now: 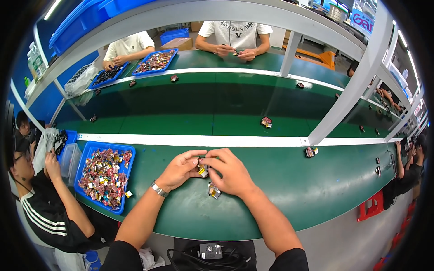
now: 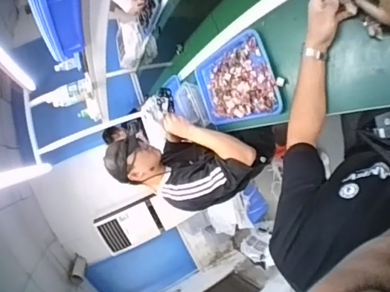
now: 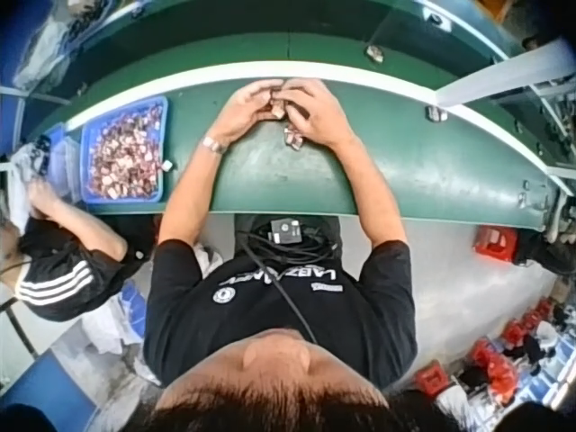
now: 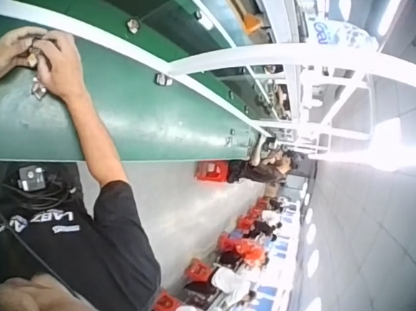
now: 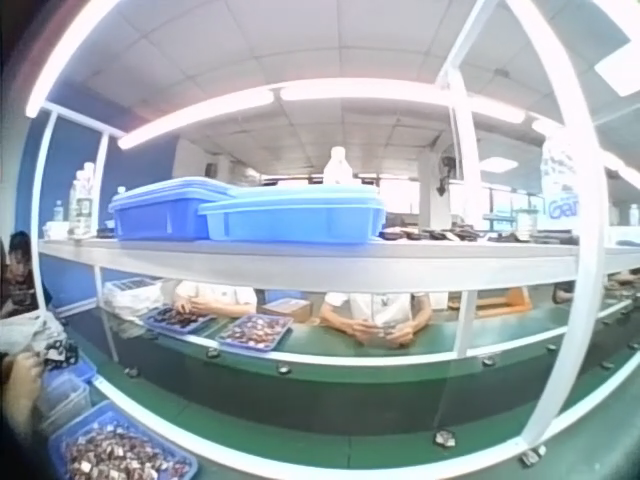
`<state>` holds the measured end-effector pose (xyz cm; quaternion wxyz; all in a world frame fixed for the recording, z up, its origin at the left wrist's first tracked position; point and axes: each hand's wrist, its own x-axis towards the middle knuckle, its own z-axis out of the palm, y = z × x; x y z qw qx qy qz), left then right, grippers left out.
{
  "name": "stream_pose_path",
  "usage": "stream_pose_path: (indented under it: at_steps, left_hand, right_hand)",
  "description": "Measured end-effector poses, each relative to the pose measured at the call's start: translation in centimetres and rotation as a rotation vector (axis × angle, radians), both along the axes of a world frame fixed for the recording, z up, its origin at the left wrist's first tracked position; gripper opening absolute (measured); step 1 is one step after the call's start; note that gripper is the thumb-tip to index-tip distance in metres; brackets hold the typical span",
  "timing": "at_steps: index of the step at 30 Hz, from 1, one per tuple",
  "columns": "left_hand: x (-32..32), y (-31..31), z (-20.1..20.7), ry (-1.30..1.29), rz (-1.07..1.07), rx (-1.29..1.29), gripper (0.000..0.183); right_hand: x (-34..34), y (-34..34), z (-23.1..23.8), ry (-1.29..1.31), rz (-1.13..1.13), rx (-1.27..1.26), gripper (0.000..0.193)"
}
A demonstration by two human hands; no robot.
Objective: Manually assembling small electronic components on a production line.
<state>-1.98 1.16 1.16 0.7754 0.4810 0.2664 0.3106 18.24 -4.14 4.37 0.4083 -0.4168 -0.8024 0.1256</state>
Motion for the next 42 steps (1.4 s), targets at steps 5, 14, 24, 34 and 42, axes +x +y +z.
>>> stream_pose_path:
  at_steps: [5, 14, 24, 34, 42]
  left_hand:
    - [0.4, -0.3, -0.1, -0.054, 0.077, -0.006, 0.034]
    - [0.6, -0.4, -0.3, -0.054, 0.11, -0.003, 0.033]
    - [0.5, -0.4, -0.6, -0.03, 0.1, 0.059, 0.033]
    - [0.8, -0.7, -0.5, 0.048, 0.095, 0.14, 0.031]
    - [0.5, -0.4, -0.4, -0.056, 0.015, 0.149, 0.038]
  right_hand:
    - [-1.0, -0.1, -0.7, -0.055, -0.077, 0.018, 0.014]
    - [-0.3, 0.1, -0.6, -0.032, -0.082, -0.054, 0.016]
    - [0.4, 0.7, -0.2, -0.217, -0.041, 0.017, 0.032]
    - [0.4, 0.9, -0.4, -0.162, -0.02, 0.038, 0.023]
    - [0.0, 0.8, -0.9, -0.004, -0.046, -0.062, 0.009]
